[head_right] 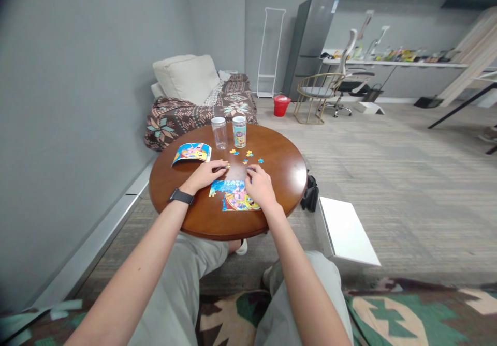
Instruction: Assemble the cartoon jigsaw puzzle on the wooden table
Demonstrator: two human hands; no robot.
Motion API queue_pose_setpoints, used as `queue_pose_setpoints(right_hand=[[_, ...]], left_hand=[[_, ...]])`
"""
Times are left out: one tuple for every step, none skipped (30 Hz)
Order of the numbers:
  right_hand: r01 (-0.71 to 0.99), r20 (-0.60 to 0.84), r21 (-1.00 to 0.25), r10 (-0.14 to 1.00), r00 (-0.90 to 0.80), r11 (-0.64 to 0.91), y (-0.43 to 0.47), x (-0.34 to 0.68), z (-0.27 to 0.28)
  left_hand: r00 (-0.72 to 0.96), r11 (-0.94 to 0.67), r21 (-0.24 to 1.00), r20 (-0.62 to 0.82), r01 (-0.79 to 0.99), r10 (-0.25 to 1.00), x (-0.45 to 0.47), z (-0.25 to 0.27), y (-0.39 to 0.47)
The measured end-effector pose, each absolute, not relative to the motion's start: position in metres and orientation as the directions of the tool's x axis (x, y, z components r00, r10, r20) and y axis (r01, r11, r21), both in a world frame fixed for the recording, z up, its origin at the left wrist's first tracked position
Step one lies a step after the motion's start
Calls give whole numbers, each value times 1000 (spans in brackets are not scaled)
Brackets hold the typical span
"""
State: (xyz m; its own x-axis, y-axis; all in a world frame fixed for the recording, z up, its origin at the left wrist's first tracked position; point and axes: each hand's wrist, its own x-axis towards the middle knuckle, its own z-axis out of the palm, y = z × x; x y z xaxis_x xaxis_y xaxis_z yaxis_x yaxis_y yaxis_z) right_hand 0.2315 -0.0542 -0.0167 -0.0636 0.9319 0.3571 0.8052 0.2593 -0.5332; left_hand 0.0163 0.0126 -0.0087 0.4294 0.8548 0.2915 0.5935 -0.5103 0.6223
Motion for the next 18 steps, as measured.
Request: queue_pose_setpoints(right_hand=[[785, 371, -554, 927, -65, 276, -53, 232, -18], [766, 385, -572, 921, -64, 292, -52, 233, -20], [749, 401, -587, 914, -60, 306, -51, 233, -21], [735, 418, -598, 907, -54, 319, -50, 234, -23], [721, 438, -607, 898, -46, 333, -49, 235, -24], [705, 458, -618, 888, -36, 347, -48, 235, -25], [686, 477, -633, 879, -19, 359, -48, 236, -26], [661, 491, -655, 871, 5, 366, -47, 237, -26], [632, 497, -684, 867, 36, 365, -46, 238, -26], [600, 493, -716, 867, 71, 358, -45, 239, -26], [565, 483, -749, 869, 108, 346, -45, 240, -26], [530, 466, -781, 874, 142, 330, -44, 241, -26], [497, 444, -810, 880, 171, 312, -44, 241, -26], [464, 421, -835, 886, 192, 296, -44, 242, -26], [434, 399, -856, 893, 208, 282, -44, 242, -26], [407, 381, -872, 899, 217, 271, -44, 242, -27], [383, 366, -885, 904, 221, 264, -44, 241, -27], [358, 355, -896, 908, 223, 262, -44, 241, -27]], left_hand=[[438, -515, 618, 290, 593, 851, 16, -9, 13], [443, -524, 613, 296, 592, 847, 16, -10, 14], [446, -536, 608, 310, 586, 840, 15, -10, 15], [450, -551, 603, 328, 577, 831, 15, -10, 16], [453, -566, 600, 348, 565, 821, 14, -9, 16], [455, -578, 598, 364, 555, 813, 14, -9, 16], [454, -585, 598, 375, 548, 808, 13, -9, 16], [450, -585, 601, 379, 545, 809, 13, -9, 16], [440, -578, 606, 380, 547, 814, 13, -9, 16], [428, -569, 612, 378, 550, 821, 13, -9, 16], [418, -560, 618, 376, 552, 827, 13, -9, 16], [411, -553, 627, 373, 549, 832, 13, -9, 15], [407, -546, 641, 369, 540, 836, 13, -9, 15], [405, -538, 660, 363, 525, 839, 14, -10, 15], [404, -530, 681, 356, 506, 842, 14, -10, 15], [404, -522, 701, 349, 486, 845, 14, -11, 15], [404, -514, 719, 344, 468, 848, 15, -11, 15], [403, -509, 731, 340, 456, 850, 15, -12, 15]])
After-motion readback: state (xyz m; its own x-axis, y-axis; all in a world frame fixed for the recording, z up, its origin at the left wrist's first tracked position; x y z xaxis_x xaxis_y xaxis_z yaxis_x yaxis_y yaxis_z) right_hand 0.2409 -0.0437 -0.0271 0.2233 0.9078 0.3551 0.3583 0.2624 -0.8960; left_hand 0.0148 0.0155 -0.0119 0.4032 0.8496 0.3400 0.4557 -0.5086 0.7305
